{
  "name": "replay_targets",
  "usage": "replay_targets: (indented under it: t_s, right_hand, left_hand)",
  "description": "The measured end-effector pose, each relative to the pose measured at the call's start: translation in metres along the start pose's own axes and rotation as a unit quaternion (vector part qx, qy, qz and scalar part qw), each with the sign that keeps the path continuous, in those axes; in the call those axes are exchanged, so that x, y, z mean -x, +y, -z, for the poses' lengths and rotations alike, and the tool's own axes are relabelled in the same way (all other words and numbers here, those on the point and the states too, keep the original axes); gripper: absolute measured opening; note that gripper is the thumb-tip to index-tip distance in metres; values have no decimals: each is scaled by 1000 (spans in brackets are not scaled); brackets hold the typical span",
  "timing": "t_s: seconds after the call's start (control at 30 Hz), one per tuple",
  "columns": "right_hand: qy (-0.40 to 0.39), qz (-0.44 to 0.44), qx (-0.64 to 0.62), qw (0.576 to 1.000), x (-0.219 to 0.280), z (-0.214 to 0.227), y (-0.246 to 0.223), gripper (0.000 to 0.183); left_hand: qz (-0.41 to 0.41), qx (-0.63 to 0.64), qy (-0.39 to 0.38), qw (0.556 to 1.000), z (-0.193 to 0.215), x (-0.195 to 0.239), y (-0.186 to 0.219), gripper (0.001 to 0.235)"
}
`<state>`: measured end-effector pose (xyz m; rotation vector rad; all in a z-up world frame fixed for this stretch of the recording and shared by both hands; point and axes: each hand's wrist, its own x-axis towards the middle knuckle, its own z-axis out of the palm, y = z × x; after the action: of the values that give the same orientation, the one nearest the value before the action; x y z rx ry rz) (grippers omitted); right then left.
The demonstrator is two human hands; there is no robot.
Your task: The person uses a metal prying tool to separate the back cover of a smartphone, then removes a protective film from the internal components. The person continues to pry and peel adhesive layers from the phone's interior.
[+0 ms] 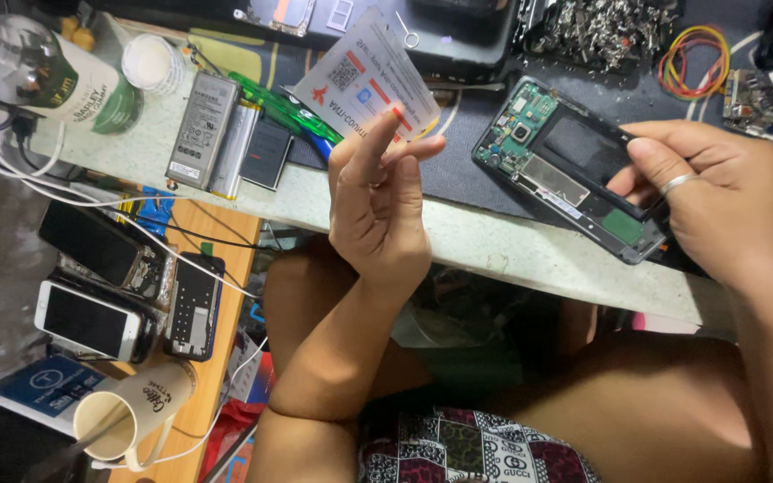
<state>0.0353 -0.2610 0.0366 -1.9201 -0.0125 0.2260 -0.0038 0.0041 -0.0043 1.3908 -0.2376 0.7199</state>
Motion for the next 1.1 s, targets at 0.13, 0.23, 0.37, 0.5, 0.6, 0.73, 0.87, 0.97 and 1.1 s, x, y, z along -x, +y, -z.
replay_targets:
  t_s: [0.13,0.23,0.37,0.5,0.6,0.73,0.87,0.97,1.1]
  right_hand:
    - [27,10,40,999,1,-5,-15,23]
    - [57,23,92,994,4,-14,-31,19]
    - [90,24,241,966,16,-21,-50,17]
    - [96,201,382,897,17,-25,-57,17]
    - [104,225,455,855,18,-26,-57,14]
    - [92,216,457,858,17,-25,-55,13]
    - [88,183,471,858,17,-27,-56,15]
    - [90,252,511,817,15,-25,-57,15]
    - [93,263,494,823,16,-24,-58,14]
  left_hand:
    - [-4,0,-3,1000,1,-1,1,32]
    - [2,9,-3,1000,2,1,2,32]
    - [11,14,-6,1000,3,2,1,30]
    - [10,12,0,1000,3,2,1,29]
    - [3,5,-2,1000,4,2,0,28]
    - [1,9,0,1000,3,2,0,27]
    - [2,-2,9,1000,2,2,0,25]
    - [10,-19,19,1000,1,4,1,24]
    - [15,-37,13,999,3,4,3,25]
